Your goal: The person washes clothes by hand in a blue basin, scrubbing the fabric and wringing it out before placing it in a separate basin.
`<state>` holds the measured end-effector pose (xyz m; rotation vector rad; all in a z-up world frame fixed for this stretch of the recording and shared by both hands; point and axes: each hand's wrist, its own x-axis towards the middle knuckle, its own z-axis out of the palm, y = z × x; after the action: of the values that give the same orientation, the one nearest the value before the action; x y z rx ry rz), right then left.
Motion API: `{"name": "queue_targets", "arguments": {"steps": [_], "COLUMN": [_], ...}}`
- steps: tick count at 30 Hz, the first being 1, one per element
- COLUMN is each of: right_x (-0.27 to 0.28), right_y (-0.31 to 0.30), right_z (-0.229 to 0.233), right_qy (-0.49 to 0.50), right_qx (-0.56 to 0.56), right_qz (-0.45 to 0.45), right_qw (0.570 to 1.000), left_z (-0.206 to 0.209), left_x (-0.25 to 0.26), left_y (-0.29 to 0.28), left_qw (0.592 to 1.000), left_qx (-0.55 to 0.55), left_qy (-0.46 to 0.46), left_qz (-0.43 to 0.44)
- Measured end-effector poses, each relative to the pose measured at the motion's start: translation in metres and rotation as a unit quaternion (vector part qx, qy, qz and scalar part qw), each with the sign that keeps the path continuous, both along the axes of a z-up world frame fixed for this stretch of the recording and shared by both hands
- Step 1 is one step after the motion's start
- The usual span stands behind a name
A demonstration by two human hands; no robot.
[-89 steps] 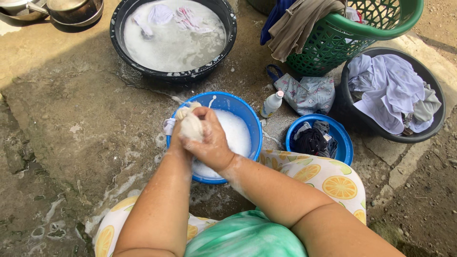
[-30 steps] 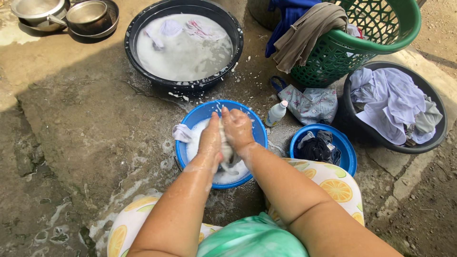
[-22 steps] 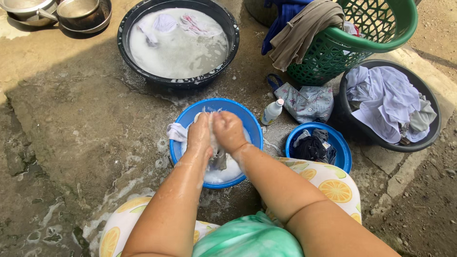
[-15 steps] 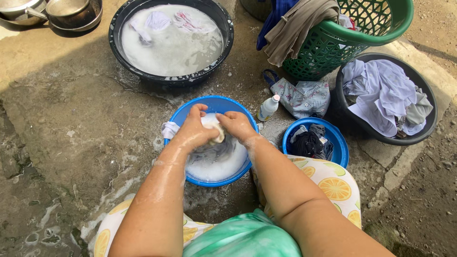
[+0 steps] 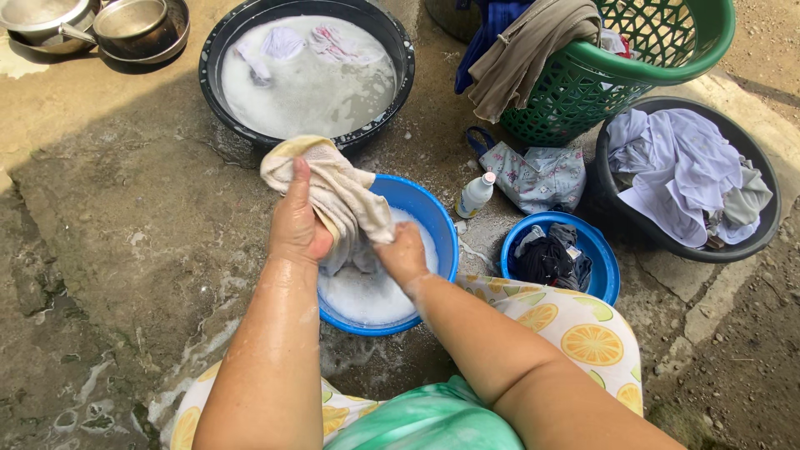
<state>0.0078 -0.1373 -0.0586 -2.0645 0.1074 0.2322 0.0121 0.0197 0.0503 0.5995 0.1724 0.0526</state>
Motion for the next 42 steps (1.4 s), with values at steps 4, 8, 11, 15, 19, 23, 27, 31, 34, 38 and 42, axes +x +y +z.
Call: {"name": "queue_targets", "arguments": {"steps": [4,8,11,15,19,23,27,31,34,38,42], "right_x": [-0.051,-0.042,0.006,0.019,-0.035,-0.014,0.041,0.046,0.048,0.055,0.051], "right_y": [0.04,0.035,0.018,0.006,0.039,0.029,-0.023,-0.034,-0.035,-0.056,-0.07], "right_z": [0.055,0.062,0.043,0.038,0.044,0.023,-0.023,-0.026,-0.002,0.023,0.051], "right_qy": [-0.348,-0.392,-0.179,-0.09,-0.369,-0.315,-0.041,0.177,0.198,0.116,0.081], "right_qx": [0.187,0.141,0.176,0.15,0.126,0.097,0.002,0.245,0.421,0.663,0.695], "right_qz": [0.108,0.171,-0.008,-0.089,0.134,0.107,-0.009,0.064,0.066,0.103,0.068], "right_qw": [0.912,0.893,0.968,0.98,0.911,0.938,0.999,0.951,0.883,0.733,0.711], "left_z": [-0.079,-0.138,-0.128,-0.092,-0.085,-0.083,-0.064,-0.042,-0.028,-0.021,-0.023], "left_x": [0.016,0.008,0.005,-0.004,-0.007,-0.006,0.0,-0.012,-0.012,-0.013,-0.012], "left_y": [0.002,-0.02,-0.05,-0.061,-0.024,-0.031,-0.039,-0.02,-0.008,-0.002,0.006], "left_qw": [0.988,0.982,0.98,0.967,0.969,0.962,0.935,0.968,0.969,0.969,0.975], "left_qx": [0.035,-0.054,0.013,0.096,0.073,0.147,0.195,0.013,0.036,0.033,0.06], "left_qy": [0.148,0.174,0.2,0.232,0.232,0.221,0.282,0.032,0.02,-0.005,0.028], "left_qz": [-0.027,-0.056,-0.015,-0.036,-0.051,-0.07,-0.089,-0.25,-0.243,-0.244,-0.211]}}
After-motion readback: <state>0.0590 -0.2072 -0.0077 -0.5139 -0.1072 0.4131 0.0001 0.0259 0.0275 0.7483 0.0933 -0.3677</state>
